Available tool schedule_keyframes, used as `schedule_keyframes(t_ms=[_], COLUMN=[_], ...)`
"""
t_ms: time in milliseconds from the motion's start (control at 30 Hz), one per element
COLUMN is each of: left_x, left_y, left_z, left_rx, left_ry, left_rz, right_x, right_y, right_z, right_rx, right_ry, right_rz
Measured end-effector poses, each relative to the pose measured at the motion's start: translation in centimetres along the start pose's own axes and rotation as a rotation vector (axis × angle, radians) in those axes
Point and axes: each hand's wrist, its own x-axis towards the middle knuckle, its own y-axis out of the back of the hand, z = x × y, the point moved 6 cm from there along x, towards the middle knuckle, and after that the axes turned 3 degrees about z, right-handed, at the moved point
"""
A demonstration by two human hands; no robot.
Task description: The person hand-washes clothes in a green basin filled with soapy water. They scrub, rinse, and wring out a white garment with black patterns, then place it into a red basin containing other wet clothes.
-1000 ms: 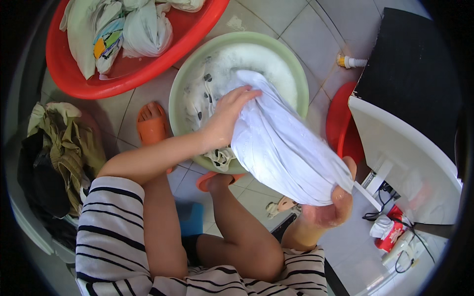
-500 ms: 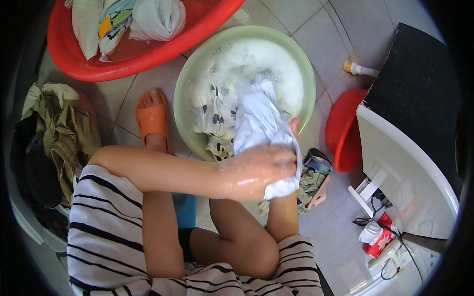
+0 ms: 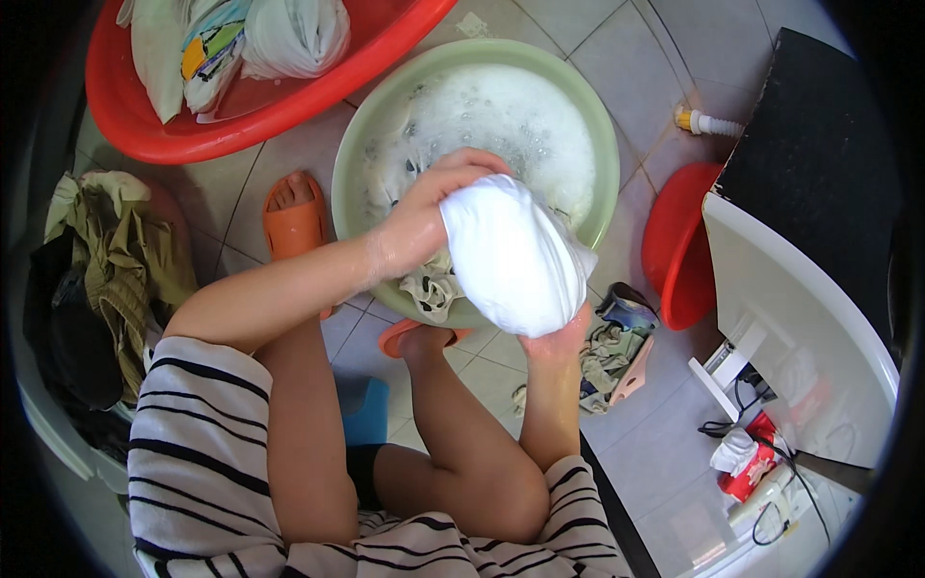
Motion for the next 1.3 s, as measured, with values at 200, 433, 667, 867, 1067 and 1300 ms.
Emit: schedule_keyframes(t_ms=[200,433,667,867,1067,1300], left_x=[-0.5,-0.2,-2.4,-1.4,-0.7,0.6], left_y=[-3.8,-2.0,-6.9,-5.4,-3.3,-6.2], left_z=[-3.1,-2.1,4.8,5.7,-1.0,-2.7], left_rx=[-0.768,-0.577,0.528,0.168,-0.639,-0.671], left_ry=[0.399,0.377,-0.560,-0.345,0.213,0.603], left_rz=[-0.053,-0.053,-0.358,-0.106,0.134,-0.010], right_x=[-0.6,0.8,2.4,0.9,-1.2,-5.0], right_y=[-2.3,-1.7,-1.1,-2.7,-1.9,-7.7], right_z=[0.4,2.4,1.9,-0.7,-3.6,-5.1], right_rx=[0.212,0.247,-0.508,0.190,-0.461,-1.174], right_ry=[-0.144,-0.231,0.085,-0.033,0.360,1.032], right_rz=[-0.453,-0.243,-0.263,-0.193,0.141,-0.193])
